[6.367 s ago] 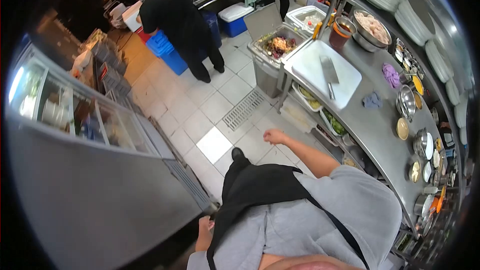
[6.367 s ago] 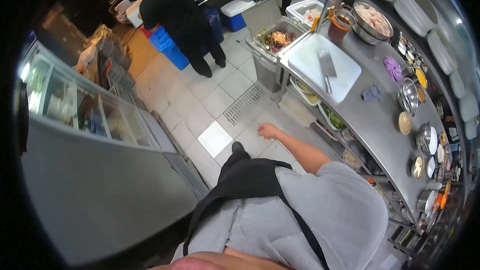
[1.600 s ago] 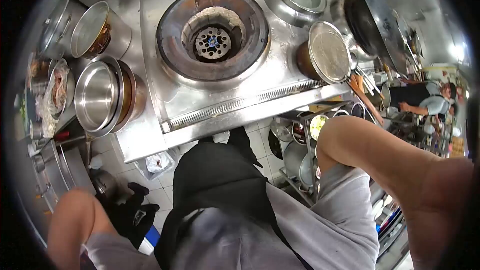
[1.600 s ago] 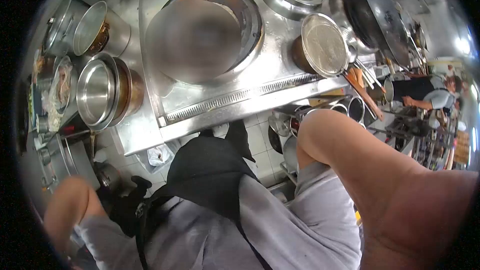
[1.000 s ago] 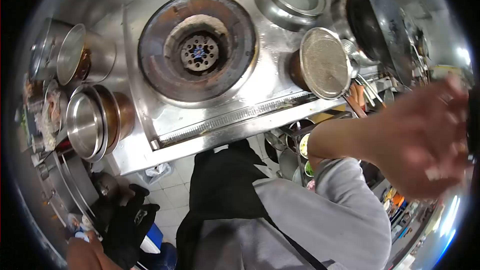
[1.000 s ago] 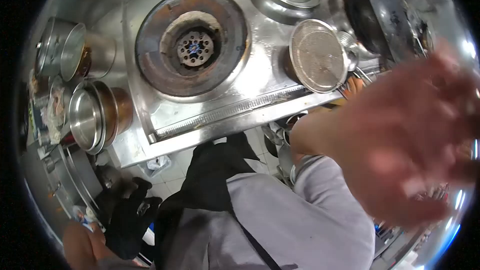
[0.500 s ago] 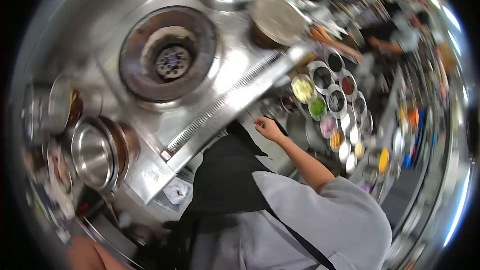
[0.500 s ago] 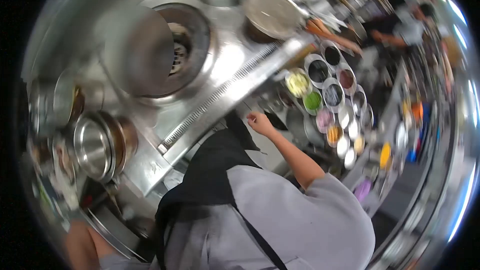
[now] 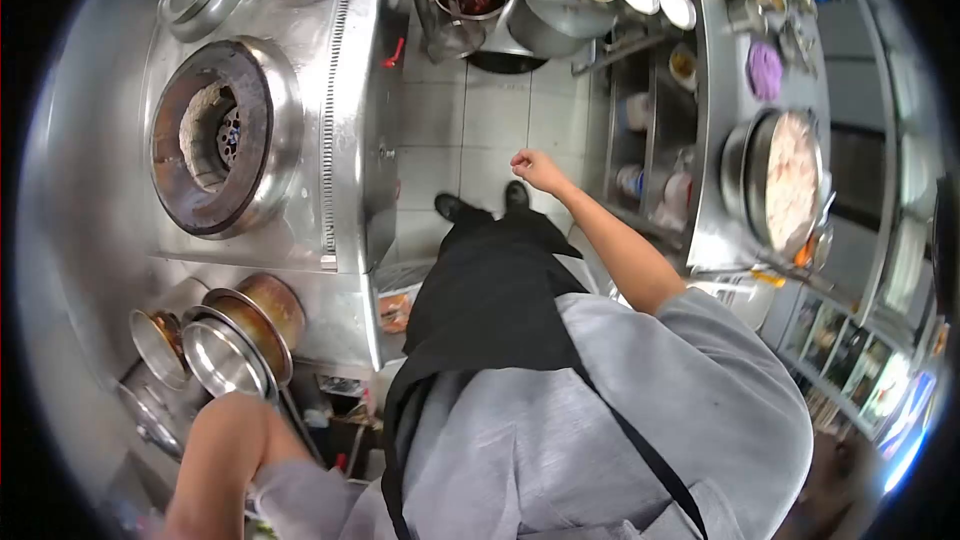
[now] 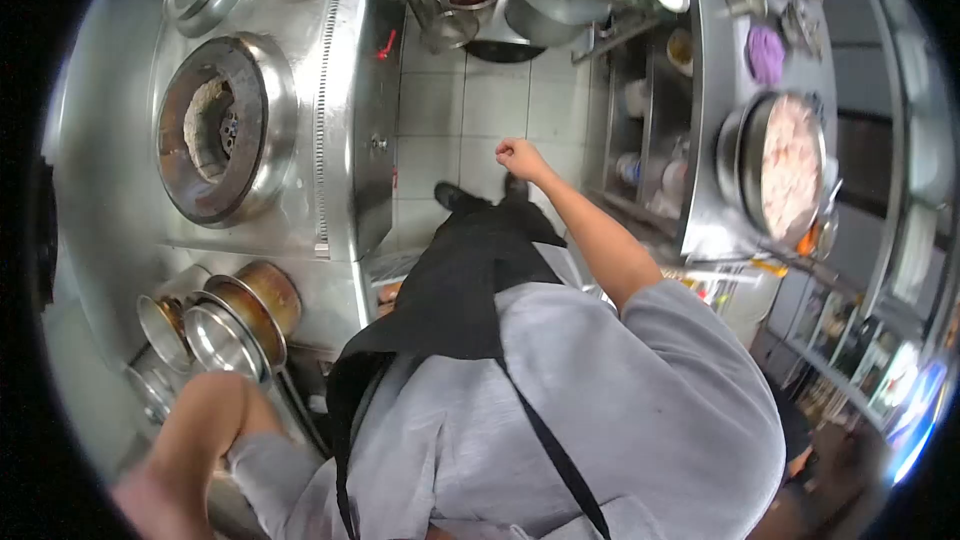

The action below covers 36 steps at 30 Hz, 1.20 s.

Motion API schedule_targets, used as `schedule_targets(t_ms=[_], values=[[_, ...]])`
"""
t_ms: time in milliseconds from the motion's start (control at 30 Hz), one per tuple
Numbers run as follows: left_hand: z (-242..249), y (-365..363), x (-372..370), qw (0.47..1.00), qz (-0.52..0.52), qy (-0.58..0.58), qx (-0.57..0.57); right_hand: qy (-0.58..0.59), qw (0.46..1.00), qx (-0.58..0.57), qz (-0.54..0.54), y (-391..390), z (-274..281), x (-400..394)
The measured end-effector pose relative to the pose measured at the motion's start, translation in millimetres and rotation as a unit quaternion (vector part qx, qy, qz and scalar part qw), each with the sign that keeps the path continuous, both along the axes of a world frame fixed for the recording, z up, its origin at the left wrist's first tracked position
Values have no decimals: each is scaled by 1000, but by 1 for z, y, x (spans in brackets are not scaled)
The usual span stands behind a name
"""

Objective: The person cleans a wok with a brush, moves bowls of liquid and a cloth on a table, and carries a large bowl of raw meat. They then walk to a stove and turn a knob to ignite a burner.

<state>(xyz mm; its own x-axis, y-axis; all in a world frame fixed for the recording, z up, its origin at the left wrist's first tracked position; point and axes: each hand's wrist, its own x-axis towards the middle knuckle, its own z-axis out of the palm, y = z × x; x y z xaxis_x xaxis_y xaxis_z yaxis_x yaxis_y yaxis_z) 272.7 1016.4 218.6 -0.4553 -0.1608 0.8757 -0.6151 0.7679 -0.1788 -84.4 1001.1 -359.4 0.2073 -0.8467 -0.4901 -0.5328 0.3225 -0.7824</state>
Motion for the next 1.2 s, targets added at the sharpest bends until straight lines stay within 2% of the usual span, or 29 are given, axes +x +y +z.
schedule_targets(t_ms=[67,100,133,167,200,233,267,300,333,367,400,433,500,633,700,800,1033,1100,1167,1200], values=[[-52,-7,-32,979,118,62,153,-3,999,35,20,36,-27,9],[-110,-21,-61,939,51,91,327,15,995,86,56,61,-45,15],[-168,-35,-89,855,2,151,496,7,982,125,138,85,-50,20],[-226,-50,-118,757,-3,208,619,-22,967,132,217,115,-74,25],[-309,-48,-133,686,-25,128,716,18,942,159,294,157,-111,38],[-380,-28,-153,612,-9,39,790,-32,903,155,400,187,-120,42],[-462,9,-164,576,-35,-68,814,-18,903,179,389,209,-107,43],[-552,58,-163,490,-100,-117,858,-4,902,202,380,219,-87,37],[-572,95,-174,463,-121,-274,834,5,910,235,341,218,-63,26],[-592,135,-183,382,-102,-394,830,15,915,269,302,219,-43,12],[-573,152,-207,348,-127,-502,781,1,915,273,298,226,-31,-2],[-573,173,-214,442,-132,-486,742,-27,923,244,296,239,-23,-17],[-584,201,-225,461,-142,-536,692,-66,932,212,287,262,-18,-24],[-565,230,-228,448,-100,-529,714,-110,946,180,245,297,-8,-33],[-545,230,-235,439,-78,-482,755,-108,956,167,214,300,7,-41],[-549,242,-241,422,-52,-486,764,-115,960,146,209,323,-14,-39],[-539,249,-243,437,-51,-519,733,-207,959,133,139,332,2,-59],[-548,248,-247,440,-90,-525,723,-248,958,134,45,346,-14,-59],[-562,254,-247,418,-90,-554,714,-270,945,144,-113,363,-18,-60],[-564,252,-251,389,-114,-565,718,-262,940,145,-162,370,-22,-60]])
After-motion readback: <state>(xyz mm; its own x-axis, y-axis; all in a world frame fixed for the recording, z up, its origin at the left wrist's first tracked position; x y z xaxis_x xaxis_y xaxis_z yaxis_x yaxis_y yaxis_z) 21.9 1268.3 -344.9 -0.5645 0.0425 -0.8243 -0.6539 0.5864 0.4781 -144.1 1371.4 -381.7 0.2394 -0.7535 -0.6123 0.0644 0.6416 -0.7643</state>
